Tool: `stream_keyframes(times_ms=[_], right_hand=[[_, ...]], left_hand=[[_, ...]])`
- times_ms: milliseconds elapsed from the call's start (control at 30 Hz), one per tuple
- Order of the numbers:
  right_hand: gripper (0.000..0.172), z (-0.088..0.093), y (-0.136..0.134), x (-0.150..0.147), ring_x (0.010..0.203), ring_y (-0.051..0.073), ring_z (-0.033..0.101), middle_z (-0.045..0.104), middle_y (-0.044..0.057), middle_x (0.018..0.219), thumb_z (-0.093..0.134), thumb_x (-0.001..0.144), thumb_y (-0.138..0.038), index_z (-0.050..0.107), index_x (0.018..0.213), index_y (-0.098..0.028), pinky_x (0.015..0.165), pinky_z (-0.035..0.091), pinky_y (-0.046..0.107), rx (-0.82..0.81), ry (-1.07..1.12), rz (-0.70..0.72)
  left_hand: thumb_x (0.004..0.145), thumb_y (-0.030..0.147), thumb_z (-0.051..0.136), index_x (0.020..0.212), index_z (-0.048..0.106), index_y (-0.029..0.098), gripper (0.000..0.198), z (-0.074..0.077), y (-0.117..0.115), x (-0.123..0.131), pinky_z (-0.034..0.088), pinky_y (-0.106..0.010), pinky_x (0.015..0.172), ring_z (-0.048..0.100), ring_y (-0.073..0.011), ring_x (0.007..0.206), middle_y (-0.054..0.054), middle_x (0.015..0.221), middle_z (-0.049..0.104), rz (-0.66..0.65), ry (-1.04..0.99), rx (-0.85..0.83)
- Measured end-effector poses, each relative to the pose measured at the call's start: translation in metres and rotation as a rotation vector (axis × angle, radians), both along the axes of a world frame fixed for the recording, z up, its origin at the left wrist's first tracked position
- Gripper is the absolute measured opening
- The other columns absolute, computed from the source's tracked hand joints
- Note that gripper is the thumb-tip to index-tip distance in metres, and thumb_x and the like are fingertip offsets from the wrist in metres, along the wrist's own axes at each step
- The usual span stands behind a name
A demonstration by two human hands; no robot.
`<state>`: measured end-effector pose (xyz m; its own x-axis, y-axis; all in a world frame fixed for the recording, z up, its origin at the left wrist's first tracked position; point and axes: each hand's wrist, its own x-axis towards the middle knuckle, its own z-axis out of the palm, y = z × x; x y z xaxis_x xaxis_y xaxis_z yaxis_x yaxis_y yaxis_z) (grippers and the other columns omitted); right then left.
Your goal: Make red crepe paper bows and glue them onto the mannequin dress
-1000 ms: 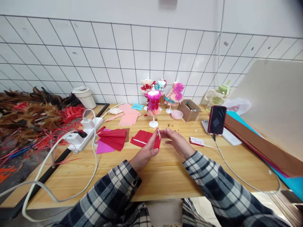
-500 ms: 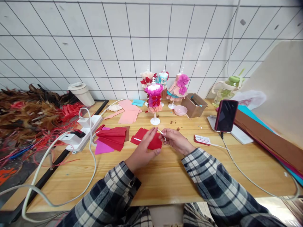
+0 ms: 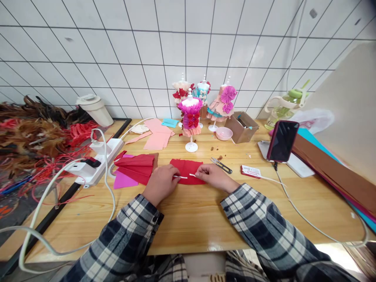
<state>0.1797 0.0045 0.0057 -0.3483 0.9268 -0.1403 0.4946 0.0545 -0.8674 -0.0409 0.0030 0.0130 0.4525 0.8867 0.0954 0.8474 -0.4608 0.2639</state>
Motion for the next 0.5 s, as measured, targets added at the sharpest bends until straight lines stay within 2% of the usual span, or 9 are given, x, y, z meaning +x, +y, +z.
stream_keyframes(times_ms=[200, 333, 500], right_hand=[[0.022, 0.0008, 0.0051, -0.0066, 0.064, 0.013, 0.048, 0.062, 0.0, 0.07, 0.053, 0.084, -0.038, 0.062, 0.074, -0.021, 0.059, 0.027, 0.026, 0.196, -0.434, 0.055], [0.02, 0.0015, 0.0027, -0.007, 0.067, 0.014, 0.052, 0.065, 0.0, 0.074, 0.052, 0.085, -0.037, 0.061, 0.075, -0.023, 0.061, 0.028, 0.027, 0.176, -0.5, 0.136], [0.022, 0.001, 0.0014, -0.0071, 0.069, 0.014, 0.053, 0.067, -0.001, 0.077, 0.05, 0.087, -0.039, 0.061, 0.077, -0.023, 0.062, 0.028, 0.026, 0.181, -0.541, 0.147]], left_hand=[[0.081, 0.028, 0.055, 0.086, 0.066, 0.021, 0.014, 0.0021, -0.0071, 0.0054, 0.041, -0.034, 0.076, 0.059, -0.0225, 0.088, -0.005, 0.088, 0.065, 0.013, 0.018, 0.007], [0.082, 0.03, 0.056, 0.086, 0.065, 0.021, 0.014, -0.0007, -0.0057, 0.0052, 0.04, -0.034, 0.075, 0.059, -0.0224, 0.088, -0.005, 0.088, 0.065, 0.011, 0.012, 0.015], [0.082, 0.03, 0.057, 0.084, 0.064, 0.02, 0.013, -0.0032, -0.0051, 0.0041, 0.04, -0.033, 0.075, 0.058, -0.0219, 0.088, -0.005, 0.087, 0.064, -0.006, -0.001, 0.024]])
